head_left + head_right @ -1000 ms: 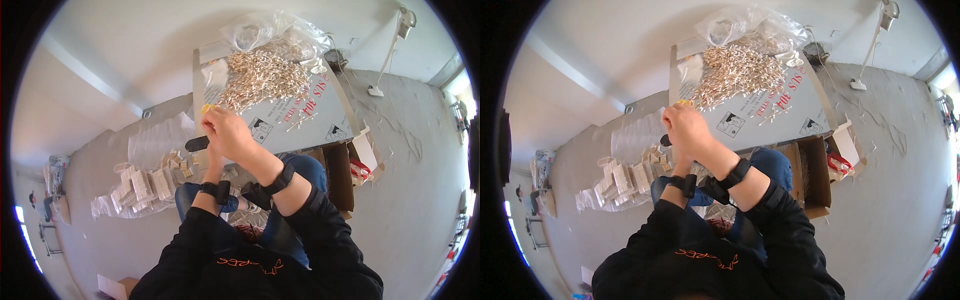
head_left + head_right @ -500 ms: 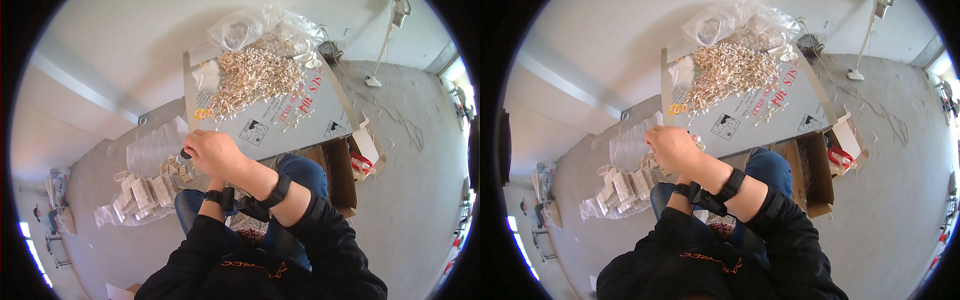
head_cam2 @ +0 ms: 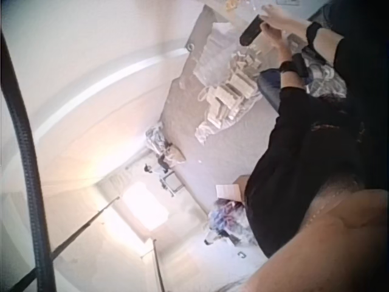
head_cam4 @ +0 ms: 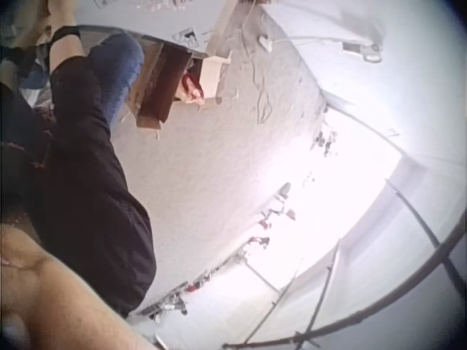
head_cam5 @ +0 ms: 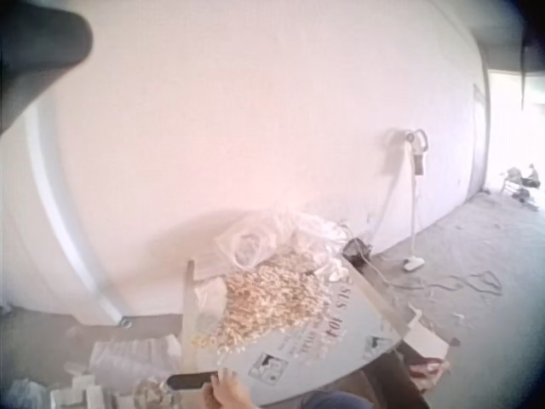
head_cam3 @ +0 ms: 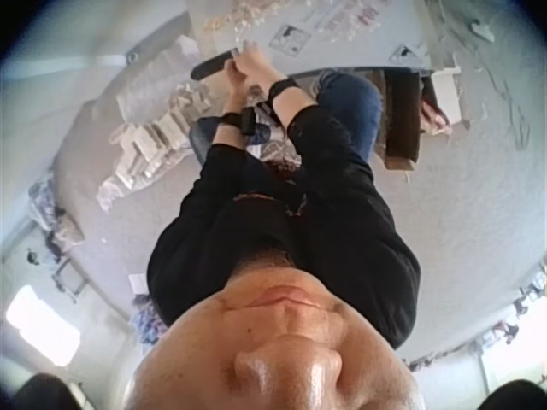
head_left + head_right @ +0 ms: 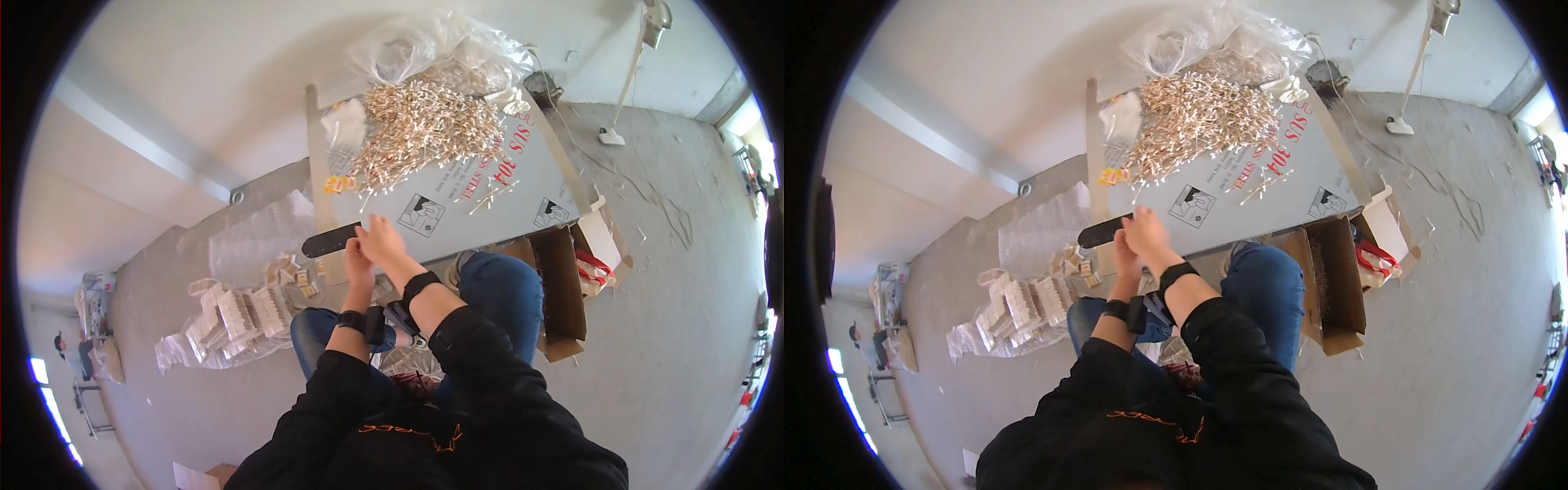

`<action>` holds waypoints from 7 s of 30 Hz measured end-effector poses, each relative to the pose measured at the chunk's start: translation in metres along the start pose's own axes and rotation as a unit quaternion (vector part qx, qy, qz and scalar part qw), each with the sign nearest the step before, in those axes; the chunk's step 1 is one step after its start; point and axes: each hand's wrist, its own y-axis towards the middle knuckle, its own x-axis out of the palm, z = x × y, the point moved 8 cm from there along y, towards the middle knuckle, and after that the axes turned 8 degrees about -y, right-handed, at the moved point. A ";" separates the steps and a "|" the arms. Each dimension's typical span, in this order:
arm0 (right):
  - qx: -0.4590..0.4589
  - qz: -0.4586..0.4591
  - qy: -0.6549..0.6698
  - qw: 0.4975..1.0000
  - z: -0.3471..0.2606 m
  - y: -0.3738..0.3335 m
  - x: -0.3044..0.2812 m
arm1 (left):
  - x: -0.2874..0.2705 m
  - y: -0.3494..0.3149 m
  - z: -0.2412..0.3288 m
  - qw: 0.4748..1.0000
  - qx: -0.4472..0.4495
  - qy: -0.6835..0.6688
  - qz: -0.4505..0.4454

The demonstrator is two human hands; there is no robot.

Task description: The person gathers cotton swabs into a bundle, aligns them on a metal surface, and slides the bundle into a small plastic bag before repeating the process.

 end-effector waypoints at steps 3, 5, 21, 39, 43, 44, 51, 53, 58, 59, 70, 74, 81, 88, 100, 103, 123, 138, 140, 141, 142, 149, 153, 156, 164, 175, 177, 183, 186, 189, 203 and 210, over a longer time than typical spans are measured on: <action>0.004 -0.054 0.103 0.993 0.058 0.009 0.041 | 0.027 -0.006 -0.003 0.975 -0.044 0.207 -0.060; 0.016 -0.024 0.177 0.984 0.071 0.007 0.051 | 0.020 -0.001 -0.005 0.977 -0.050 0.203 -0.047; 0.014 0.028 0.249 0.968 0.065 -0.014 0.033 | 0.010 -0.017 -0.005 0.980 -0.180 0.076 -0.034; 0.075 -0.080 0.300 0.947 0.079 -0.008 0.061 | 0.006 -0.024 0.001 0.979 -0.188 0.069 -0.037; -0.026 0.075 0.177 0.981 0.062 -0.012 0.040 | 0.011 -0.018 0.006 0.986 -0.167 0.013 0.003; 0.001 0.039 0.192 0.981 0.066 -0.010 0.045 | 0.010 -0.015 0.004 0.986 -0.167 0.013 0.004; 0.004 -0.004 0.220 0.975 0.064 -0.016 0.051 | 0.000 -0.016 -0.007 0.978 -0.182 0.090 -0.040; 0.011 -0.018 0.208 0.978 0.075 -0.016 0.055 | -0.002 -0.024 -0.009 0.973 -0.185 0.130 -0.046; 0.019 0.007 0.229 0.973 0.064 -0.018 0.045 | -0.002 -0.021 -0.005 0.979 -0.200 0.004 -0.027; 0.023 -0.025 0.220 0.975 0.072 -0.013 0.052 | 0.001 -0.024 -0.004 0.979 -0.202 0.003 -0.027; 0.018 -0.074 0.256 0.964 0.028 0.002 0.020 | 0.021 -0.009 0.068 0.985 -0.129 0.034 -0.110; -0.053 -0.168 0.359 0.916 -0.046 -0.023 -0.044 | 0.025 0.003 0.134 0.989 -0.130 -0.025 -0.065; -0.169 -0.199 0.343 0.902 -0.119 -0.059 -0.141 | 0.053 -0.008 0.235 0.981 -0.093 -0.138 -0.100; -0.223 -0.216 0.274 0.910 -0.120 -0.062 -0.157 | 0.065 -0.026 0.251 0.980 -0.090 -0.146 -0.105; -0.271 -0.168 0.292 0.901 -0.119 -0.062 -0.160 | 0.047 -0.015 0.251 0.992 0.000 -0.124 -0.012; -0.257 -0.200 0.304 0.895 -0.118 -0.063 -0.156 | 0.043 -0.013 0.255 0.996 0.016 -0.083 -0.012; -0.435 -0.027 0.202 0.877 -0.130 -0.076 -0.167 | 0.049 -0.013 0.279 0.983 0.123 0.130 -0.048; -0.454 0.041 0.134 0.880 -0.127 -0.077 -0.170 | 0.067 -0.019 0.289 0.952 0.173 0.249 -0.040; -0.453 0.042 0.132 0.881 -0.127 -0.079 -0.172 | 0.070 -0.023 0.297 0.935 0.216 0.280 -0.018; -0.453 0.041 0.130 0.881 -0.128 -0.080 -0.172 | 0.070 -0.023 0.296 0.935 0.216 0.281 -0.019; -0.452 0.042 0.131 0.881 -0.128 -0.080 -0.171 | 0.068 -0.024 0.296 0.936 0.222 0.275 -0.005; -0.473 0.064 0.085 0.874 -0.130 -0.083 -0.168 | 0.064 -0.027 0.291 0.943 0.219 0.251 0.006; -0.466 0.058 0.097 0.877 -0.131 -0.081 -0.176 | 0.058 -0.023 0.288 0.956 0.209 0.207 0.015; -0.457 0.066 0.114 0.880 -0.128 -0.077 -0.182 | 0.054 -0.021 0.285 0.969 0.182 0.167 0.024; -0.460 0.059 0.134 0.876 -0.123 -0.074 -0.182 | 0.081 -0.024 0.297 0.913 0.226 0.336 -0.053; -0.475 0.081 0.122 0.868 -0.125 -0.079 -0.184 | 0.088 -0.028 0.295 0.888 0.277 0.363 -0.045; -0.474 0.097 0.120 0.867 -0.125 -0.078 -0.187 | 0.086 -0.027 0.290 0.887 0.272 0.371 -0.047; -0.474 0.102 0.103 0.868 -0.121 -0.075 -0.189 | 0.088 -0.031 0.273 0.892 0.232 0.382 -0.072; -0.471 0.103 0.103 0.870 -0.120 -0.073 -0.189 | 0.086 -0.033 0.266 0.895 0.216 0.382 -0.082; -0.472 0.121 0.121 0.865 -0.118 -0.072 -0.193 | 0.085 -0.035 0.263 0.891 0.204 0.394 -0.091; -0.398 0.071 0.226 0.886 -0.109 -0.051 -0.194 | 0.086 -0.031 0.284 0.905 0.258 0.330 -0.075; -0.153 -0.178 0.431 0.871 -0.089 -0.036 -0.153 | 0.088 -0.026 0.263 0.992 0.115 -0.001 -0.060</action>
